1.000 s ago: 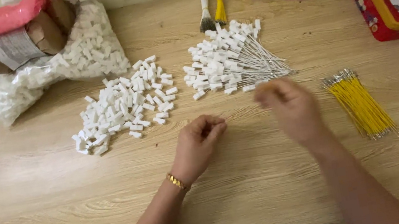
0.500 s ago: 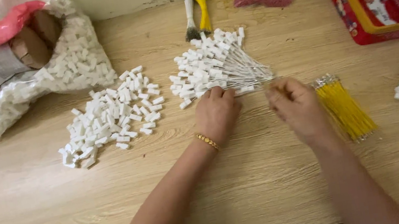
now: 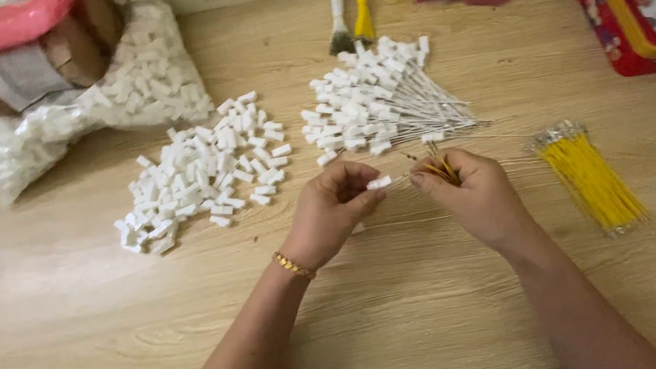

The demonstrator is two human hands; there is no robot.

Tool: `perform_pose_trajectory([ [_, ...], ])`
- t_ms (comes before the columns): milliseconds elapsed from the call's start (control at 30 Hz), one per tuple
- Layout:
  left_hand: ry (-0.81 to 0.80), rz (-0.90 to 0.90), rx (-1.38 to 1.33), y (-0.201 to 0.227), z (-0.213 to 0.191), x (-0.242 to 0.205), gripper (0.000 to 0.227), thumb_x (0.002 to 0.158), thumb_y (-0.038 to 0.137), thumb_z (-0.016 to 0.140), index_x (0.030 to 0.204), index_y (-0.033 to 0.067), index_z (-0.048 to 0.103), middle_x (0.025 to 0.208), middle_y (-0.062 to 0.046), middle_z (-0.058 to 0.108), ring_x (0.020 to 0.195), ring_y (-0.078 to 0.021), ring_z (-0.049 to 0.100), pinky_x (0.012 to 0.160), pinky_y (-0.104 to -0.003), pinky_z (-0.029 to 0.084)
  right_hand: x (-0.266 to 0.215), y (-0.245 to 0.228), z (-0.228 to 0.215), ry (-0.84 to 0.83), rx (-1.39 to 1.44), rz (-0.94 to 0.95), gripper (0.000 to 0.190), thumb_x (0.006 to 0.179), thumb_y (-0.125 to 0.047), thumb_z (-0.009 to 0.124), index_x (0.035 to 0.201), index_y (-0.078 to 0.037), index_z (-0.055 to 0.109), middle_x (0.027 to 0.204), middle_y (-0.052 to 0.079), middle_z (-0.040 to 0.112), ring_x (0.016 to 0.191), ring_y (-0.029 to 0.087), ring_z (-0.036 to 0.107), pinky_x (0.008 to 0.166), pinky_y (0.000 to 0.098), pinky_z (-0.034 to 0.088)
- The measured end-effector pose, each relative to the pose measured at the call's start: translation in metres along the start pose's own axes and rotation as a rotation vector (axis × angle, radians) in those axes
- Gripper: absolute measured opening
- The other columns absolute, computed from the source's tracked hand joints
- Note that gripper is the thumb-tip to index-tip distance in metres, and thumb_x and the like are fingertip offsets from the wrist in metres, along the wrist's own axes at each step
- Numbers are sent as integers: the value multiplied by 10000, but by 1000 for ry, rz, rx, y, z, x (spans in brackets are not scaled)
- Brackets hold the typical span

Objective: Manually attaching white plastic connectors to the ends of thin yellow wires at a workbench.

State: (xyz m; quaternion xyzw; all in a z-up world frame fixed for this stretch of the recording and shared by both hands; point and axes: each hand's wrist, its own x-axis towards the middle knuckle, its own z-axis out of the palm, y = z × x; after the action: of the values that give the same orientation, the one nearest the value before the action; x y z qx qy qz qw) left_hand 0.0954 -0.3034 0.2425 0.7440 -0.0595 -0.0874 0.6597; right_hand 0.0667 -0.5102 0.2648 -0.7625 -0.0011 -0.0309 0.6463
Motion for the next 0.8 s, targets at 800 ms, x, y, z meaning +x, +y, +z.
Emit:
perform_pose_trajectory([
  [800,-45,-132,-695,-18,-18,-25,217,945,-18,672,1161,-12,649,1095,-157,721,953,-249,751,839,-362,669,-11,-6,24,-83,-241,-86,244,1002,-207,693,808,-60,708,565,65,501,560,149,457,532,301,399],
])
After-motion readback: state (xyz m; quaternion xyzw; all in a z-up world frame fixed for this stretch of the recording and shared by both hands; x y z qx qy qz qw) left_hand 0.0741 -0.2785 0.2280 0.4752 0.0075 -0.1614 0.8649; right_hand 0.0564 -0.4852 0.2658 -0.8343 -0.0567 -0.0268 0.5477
